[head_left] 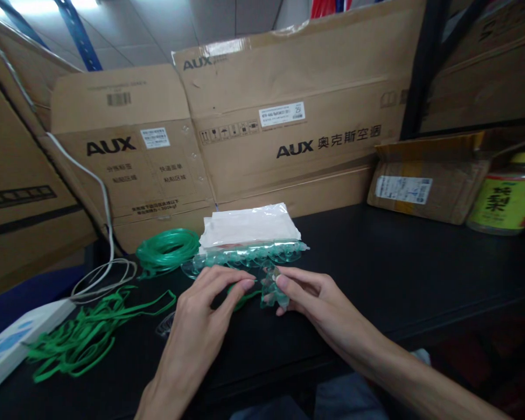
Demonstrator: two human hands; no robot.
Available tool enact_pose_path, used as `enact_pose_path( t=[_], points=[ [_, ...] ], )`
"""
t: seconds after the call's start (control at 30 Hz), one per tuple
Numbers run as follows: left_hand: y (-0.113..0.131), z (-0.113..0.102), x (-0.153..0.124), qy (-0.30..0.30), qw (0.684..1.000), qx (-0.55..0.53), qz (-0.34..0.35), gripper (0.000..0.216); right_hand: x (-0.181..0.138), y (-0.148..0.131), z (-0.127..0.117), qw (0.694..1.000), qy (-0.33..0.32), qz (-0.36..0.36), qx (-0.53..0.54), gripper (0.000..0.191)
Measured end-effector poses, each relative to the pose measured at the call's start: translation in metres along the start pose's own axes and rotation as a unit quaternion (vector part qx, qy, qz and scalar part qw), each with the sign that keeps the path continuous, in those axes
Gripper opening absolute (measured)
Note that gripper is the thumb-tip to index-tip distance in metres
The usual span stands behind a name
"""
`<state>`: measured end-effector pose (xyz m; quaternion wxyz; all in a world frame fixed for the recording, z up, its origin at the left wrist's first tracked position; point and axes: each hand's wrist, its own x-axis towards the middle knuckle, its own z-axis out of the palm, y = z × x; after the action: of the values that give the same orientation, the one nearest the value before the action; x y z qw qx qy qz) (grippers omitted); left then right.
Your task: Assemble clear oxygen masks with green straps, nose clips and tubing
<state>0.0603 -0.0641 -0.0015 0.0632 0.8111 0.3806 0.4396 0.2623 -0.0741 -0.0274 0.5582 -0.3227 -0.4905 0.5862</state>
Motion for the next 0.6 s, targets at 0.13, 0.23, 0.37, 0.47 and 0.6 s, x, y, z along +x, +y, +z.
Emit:
enact_pose_path(
  t=[0.13, 0.23, 0.37, 0.47, 0.6],
  points=[
    [0.0008, 0.0006, -0.0015, -0.015, 0.999, -0.030, 0.006, 0.008, -0.0001, -0.0017, 0.0000, 1.000, 0.008, 0.003, 0.019, 0.048],
    [0.0020, 0.0016, -0.0022, -0.018, 0.999, -0.032, 0.023, 0.009, -0.0008, -0.0031, 0.0005, 1.000, 0.010, 0.001, 0.020, 0.046],
    [0.0022, 0.0017, -0.0030, -0.020, 0.999, -0.028, 0.034, 0.009, -0.0008, -0.0021, 0.0006, 1.000, 0.019, 0.002, 0.021, 0.047],
    [0.0017, 0.0019, -0.0037, -0.014, 0.999, -0.026, 0.042, 0.010, -0.0002, -0.0015, 0.0004, 1.000, 0.019, 0.002, 0.025, 0.047],
    [0.0015, 0.0021, -0.0043, -0.008, 0.998, -0.015, 0.054, 0.012, 0.0000, -0.0024, 0.0007, 1.000, 0.020, -0.001, 0.022, 0.046]
  ],
)
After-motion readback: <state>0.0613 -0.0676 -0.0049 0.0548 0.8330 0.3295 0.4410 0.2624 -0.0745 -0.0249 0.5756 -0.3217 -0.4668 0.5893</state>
